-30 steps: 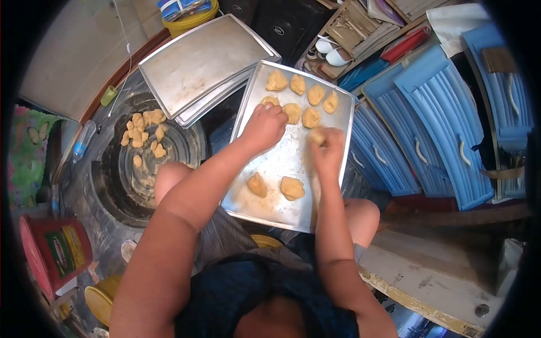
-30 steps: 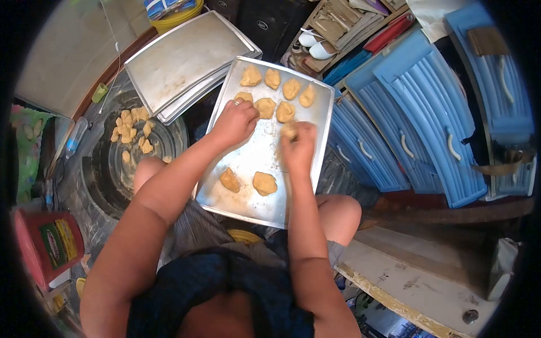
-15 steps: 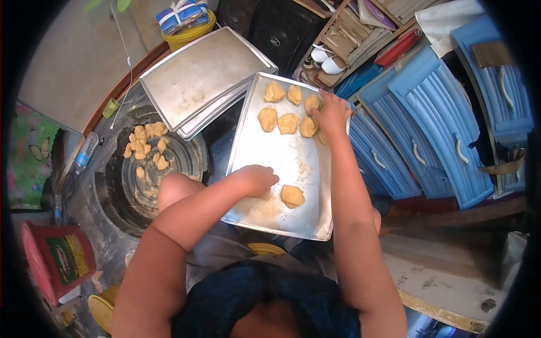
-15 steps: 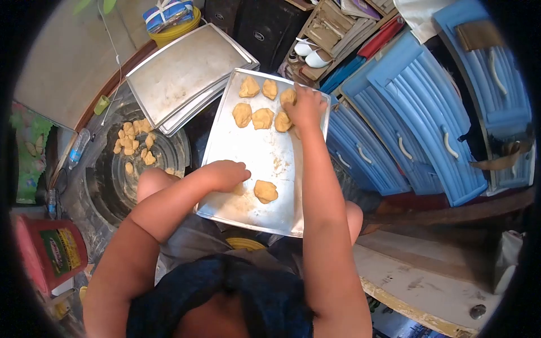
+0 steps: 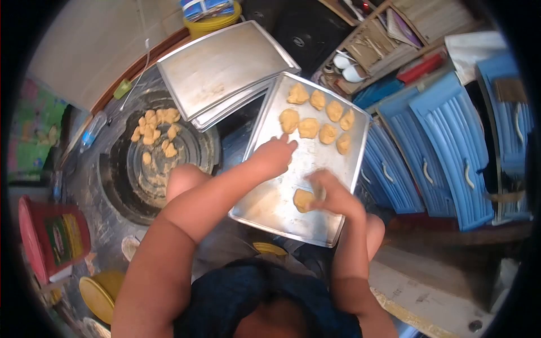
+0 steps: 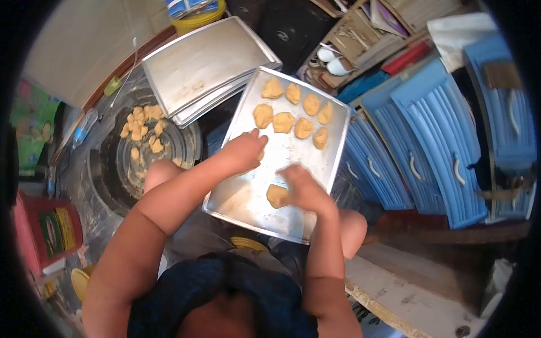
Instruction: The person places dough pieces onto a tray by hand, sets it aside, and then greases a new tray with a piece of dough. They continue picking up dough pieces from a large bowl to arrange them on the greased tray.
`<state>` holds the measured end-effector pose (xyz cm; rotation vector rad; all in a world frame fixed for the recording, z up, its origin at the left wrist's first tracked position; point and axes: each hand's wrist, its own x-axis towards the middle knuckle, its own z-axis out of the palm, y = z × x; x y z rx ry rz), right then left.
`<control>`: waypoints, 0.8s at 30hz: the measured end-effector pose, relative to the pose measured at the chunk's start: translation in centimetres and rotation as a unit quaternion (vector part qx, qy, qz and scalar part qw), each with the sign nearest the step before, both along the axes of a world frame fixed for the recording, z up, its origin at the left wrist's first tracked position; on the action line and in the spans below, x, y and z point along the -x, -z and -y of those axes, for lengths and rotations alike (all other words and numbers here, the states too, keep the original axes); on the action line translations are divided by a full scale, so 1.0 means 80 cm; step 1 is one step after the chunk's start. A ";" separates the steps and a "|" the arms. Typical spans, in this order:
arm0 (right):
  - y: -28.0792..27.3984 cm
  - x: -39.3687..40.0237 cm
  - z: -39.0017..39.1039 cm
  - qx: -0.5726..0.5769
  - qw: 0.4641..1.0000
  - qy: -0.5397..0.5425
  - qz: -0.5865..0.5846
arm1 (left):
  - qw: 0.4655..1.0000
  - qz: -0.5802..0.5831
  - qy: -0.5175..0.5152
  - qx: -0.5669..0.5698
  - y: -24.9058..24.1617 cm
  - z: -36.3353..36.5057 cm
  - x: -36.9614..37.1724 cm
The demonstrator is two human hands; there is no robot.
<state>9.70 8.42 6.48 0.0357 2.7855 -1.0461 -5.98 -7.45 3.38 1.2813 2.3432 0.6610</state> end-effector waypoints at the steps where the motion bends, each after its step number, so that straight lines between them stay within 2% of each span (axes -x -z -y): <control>1: 0.010 -0.012 0.018 -0.038 0.998 -0.050 -0.007 | 1.000 -0.005 0.018 0.004 0.010 -0.001 0.000; 2: 0.016 -0.017 0.026 -0.029 0.997 -0.069 -0.005 | 1.000 -0.013 0.007 -0.012 0.015 -0.003 0.000; 4: 0.027 -0.016 0.030 0.020 0.999 0.035 -0.005 | 0.999 -0.012 -0.033 -0.039 0.015 -0.003 0.001; 6: 0.048 -0.003 0.022 0.048 0.981 0.160 -0.096 | 0.996 0.005 -0.079 -0.043 0.015 -0.007 0.008; 7: 0.065 0.010 0.014 0.065 0.954 0.245 -0.158 | 0.994 0.016 -0.100 -0.035 0.020 -0.011 0.010; 8: 0.059 0.028 0.021 -0.006 0.935 0.292 -0.203 | 0.993 0.017 -0.113 -0.030 0.025 -0.014 0.009; 10: 0.061 0.050 0.031 -0.103 0.936 0.256 -0.221 | 0.990 0.022 -0.125 -0.057 0.030 -0.011 0.013; 12: 0.082 0.062 0.034 -0.143 0.938 0.212 -0.233 | 0.994 0.005 -0.105 -0.043 0.008 0.015 0.022; 14: 0.091 0.062 0.036 -0.215 0.936 0.197 -0.195 | 0.996 0.013 -0.089 -0.028 -0.020 0.046 0.040; 15: 0.080 0.063 0.049 -0.216 0.937 0.190 -0.196 | 0.991 0.006 -0.115 -0.073 -0.054 0.083 0.049; 16: 0.059 0.066 0.071 -0.281 0.918 0.207 -0.188 | 0.969 0.005 -0.158 -0.187 -0.057 0.115 0.066; 17: 0.044 0.073 0.087 -0.344 0.894 0.224 -0.178 | 0.922 0.008 -0.246 -0.300 -0.074 0.155 0.075; 18: 0.040 0.085 0.094 -0.296 0.911 0.206 -0.202 | 0.863 0.007 -0.366 -0.347 -0.073 0.194 0.090; 19: 0.030 0.102 0.109 -0.295 0.913 0.200 -0.200 | 0.813 -0.077 -0.448 -0.365 -0.033 0.235 0.126; 20: 0.015 0.125 0.134 -0.256 0.930 0.139 -0.226 | 0.777 -0.140 -0.516 -0.332 0.003 0.280 0.151; 21: 0.006 0.150 0.158 -0.217 0.940 0.076 -0.251 | 0.755 -0.149 -0.565 -0.299 0.054 0.324 0.171; 22: 0.007 0.172 0.182 -0.189 0.950 0.029 -0.247 | 0.758 -0.080 -0.610 -0.216 0.122 0.369 0.191; 24: 0.013 0.217 0.241 -0.177 0.957 -0.065 -0.220 | 0.801 0.098 -0.589 -0.029 0.239 0.432 0.204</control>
